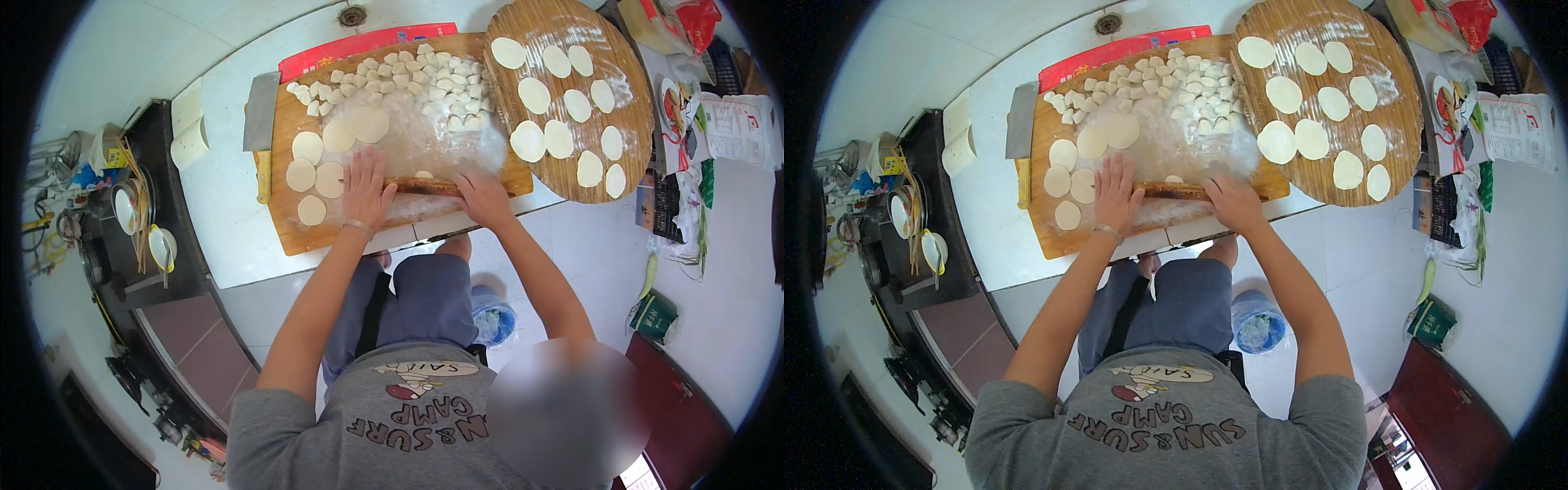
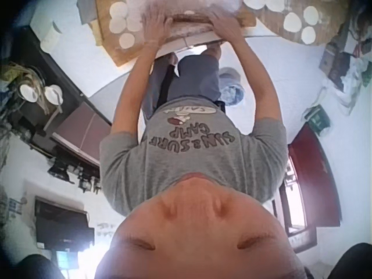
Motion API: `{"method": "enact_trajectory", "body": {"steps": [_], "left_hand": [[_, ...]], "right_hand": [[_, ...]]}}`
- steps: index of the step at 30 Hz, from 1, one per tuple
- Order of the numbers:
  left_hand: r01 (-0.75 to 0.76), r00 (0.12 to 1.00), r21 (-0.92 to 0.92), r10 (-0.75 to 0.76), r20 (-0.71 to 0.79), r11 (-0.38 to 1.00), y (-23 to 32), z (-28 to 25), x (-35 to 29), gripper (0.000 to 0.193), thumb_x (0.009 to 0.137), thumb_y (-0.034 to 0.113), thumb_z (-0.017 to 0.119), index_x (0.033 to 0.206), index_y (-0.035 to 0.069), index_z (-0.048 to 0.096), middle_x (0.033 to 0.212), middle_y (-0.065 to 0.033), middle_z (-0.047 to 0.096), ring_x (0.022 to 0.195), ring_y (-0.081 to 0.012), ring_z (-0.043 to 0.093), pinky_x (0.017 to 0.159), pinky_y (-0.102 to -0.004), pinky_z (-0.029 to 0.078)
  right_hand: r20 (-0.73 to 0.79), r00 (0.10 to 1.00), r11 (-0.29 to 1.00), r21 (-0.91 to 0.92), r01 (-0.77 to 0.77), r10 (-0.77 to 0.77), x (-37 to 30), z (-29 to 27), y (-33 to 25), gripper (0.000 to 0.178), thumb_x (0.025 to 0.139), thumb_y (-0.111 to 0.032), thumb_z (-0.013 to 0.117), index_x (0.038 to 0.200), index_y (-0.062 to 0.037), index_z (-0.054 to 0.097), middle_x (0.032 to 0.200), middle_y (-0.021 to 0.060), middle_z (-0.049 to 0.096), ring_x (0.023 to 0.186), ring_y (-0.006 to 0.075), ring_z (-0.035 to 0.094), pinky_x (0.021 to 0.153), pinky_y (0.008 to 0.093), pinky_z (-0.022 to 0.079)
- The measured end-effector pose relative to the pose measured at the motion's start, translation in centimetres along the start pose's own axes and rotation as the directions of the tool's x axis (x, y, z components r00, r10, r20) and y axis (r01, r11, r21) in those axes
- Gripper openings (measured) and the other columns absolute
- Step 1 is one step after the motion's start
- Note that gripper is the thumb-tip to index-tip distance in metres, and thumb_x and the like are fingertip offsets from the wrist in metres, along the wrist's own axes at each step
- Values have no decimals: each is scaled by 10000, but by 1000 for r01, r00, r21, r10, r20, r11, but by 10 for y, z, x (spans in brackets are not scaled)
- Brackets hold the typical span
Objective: The person uses a wooden rolling pin to flatten small balls of dough into thin, round discs on a floured wooden board. They repeatedly pick up a dough ball, roll it out, and place the finished disc onto a bamboo tray to the right.
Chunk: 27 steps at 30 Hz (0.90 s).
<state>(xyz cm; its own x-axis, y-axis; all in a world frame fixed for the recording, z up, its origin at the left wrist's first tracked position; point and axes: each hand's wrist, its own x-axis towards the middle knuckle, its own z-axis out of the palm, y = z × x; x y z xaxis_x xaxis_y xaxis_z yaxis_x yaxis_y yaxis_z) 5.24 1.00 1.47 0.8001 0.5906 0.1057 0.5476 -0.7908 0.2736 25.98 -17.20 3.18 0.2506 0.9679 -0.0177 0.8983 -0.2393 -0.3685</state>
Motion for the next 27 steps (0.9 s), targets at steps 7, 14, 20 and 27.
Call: {"method": "enact_trajectory", "body": {"steps": [7,14,20,27], "left_hand": [[-17,989,-85,29,142,996,6,3,-3,663,949,385,474,1499,67,283,1573,-152,226,1435,-362,227,1163,-511,159],[47,999,7,-47,8,999,2,21,50,653,939,408,488,1468,55,339,1555,-162,264,1418,-367,251,1161,-502,182],[-8,997,-3,8,73,1000,11,6,-18,667,923,414,511,1451,37,361,1545,-180,269,1409,-386,255,1151,-498,198],[50,996,-126,-59,-63,991,37,6,9,571,850,354,641,1263,-13,496,1303,-230,477,1163,-399,483,964,-498,395]], "right_hand": [[-143,987,989,-119,-89,72,-12,19,-5,608,899,-354,524,1422,-67,410,1502,163,356,1356,371,354,1111,496,285],[-198,964,967,-149,-207,176,47,4,8,580,929,-330,479,1459,-122,374,1522,153,322,1378,368,318,1125,549,237],[-146,989,989,-144,-45,23,-7,10,-7,534,880,-309,576,1366,-122,460,1398,152,446,1268,342,436,1061,507,329],[-117,980,952,282,-122,161,-12,3,20,340,844,-237,669,1126,-72,574,1009,145,604,925,363,600,786,430,491]]}}
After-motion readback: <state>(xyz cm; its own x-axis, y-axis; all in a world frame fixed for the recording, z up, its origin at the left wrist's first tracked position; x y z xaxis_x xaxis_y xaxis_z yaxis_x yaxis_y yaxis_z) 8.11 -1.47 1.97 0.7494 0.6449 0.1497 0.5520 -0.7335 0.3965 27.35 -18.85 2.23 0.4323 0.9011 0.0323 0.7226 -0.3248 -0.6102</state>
